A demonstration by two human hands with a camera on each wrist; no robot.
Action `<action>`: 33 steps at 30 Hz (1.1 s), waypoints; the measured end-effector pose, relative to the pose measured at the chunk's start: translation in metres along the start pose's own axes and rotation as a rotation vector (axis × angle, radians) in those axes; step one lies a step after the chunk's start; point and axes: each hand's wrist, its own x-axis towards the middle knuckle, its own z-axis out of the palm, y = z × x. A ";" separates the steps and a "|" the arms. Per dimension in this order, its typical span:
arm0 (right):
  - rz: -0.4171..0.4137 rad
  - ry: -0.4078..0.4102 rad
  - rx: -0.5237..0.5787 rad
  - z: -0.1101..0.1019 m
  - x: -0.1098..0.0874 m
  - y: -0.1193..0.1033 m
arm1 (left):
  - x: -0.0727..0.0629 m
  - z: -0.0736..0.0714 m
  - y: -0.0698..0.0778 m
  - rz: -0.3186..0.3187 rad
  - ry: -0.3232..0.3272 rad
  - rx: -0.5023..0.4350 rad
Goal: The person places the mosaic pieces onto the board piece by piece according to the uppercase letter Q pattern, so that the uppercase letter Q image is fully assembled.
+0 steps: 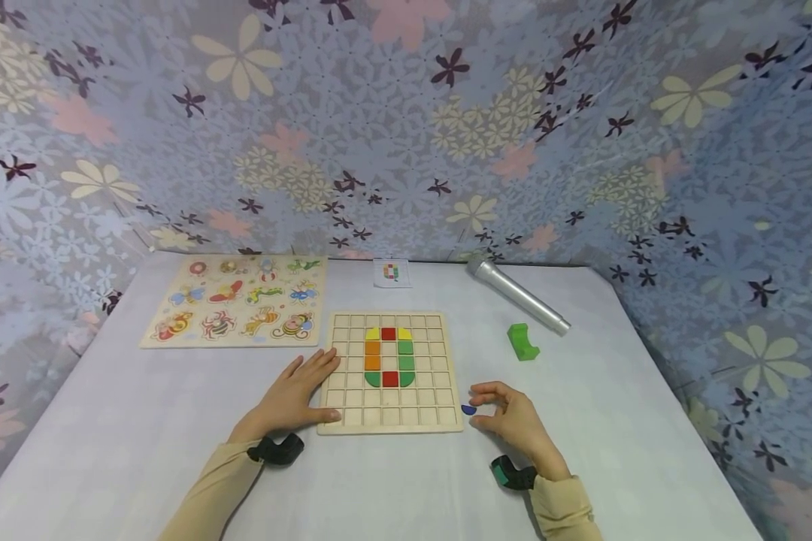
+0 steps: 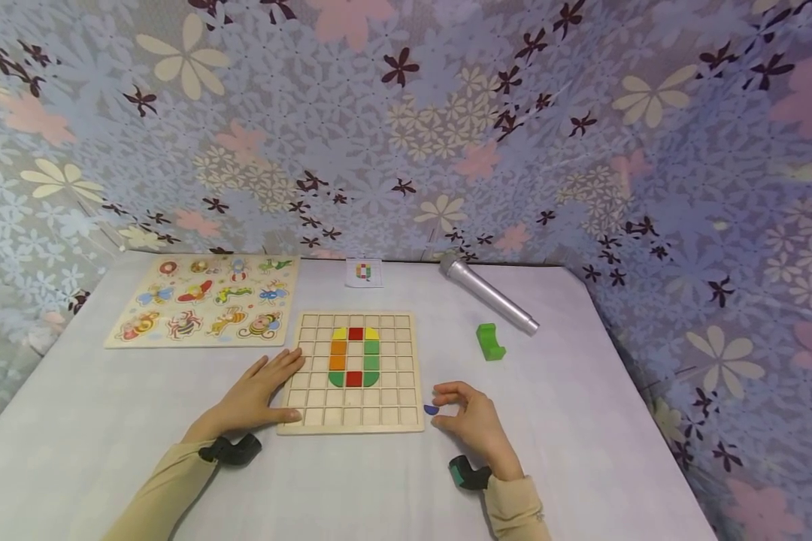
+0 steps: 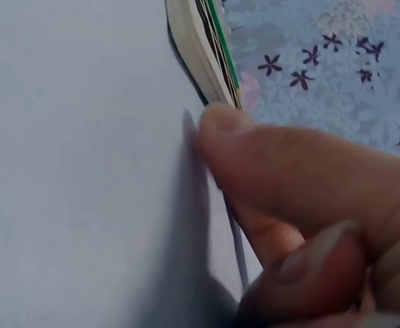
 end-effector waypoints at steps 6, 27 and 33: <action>-0.079 -0.016 -0.093 0.008 0.010 -0.008 | -0.001 -0.001 -0.003 -0.008 0.013 0.008; -0.047 -0.160 -0.018 0.027 0.056 -0.055 | -0.001 0.002 0.003 -0.006 -0.008 0.009; -0.097 -0.200 -0.093 0.051 0.046 -0.062 | -0.001 0.000 0.004 0.004 0.001 0.024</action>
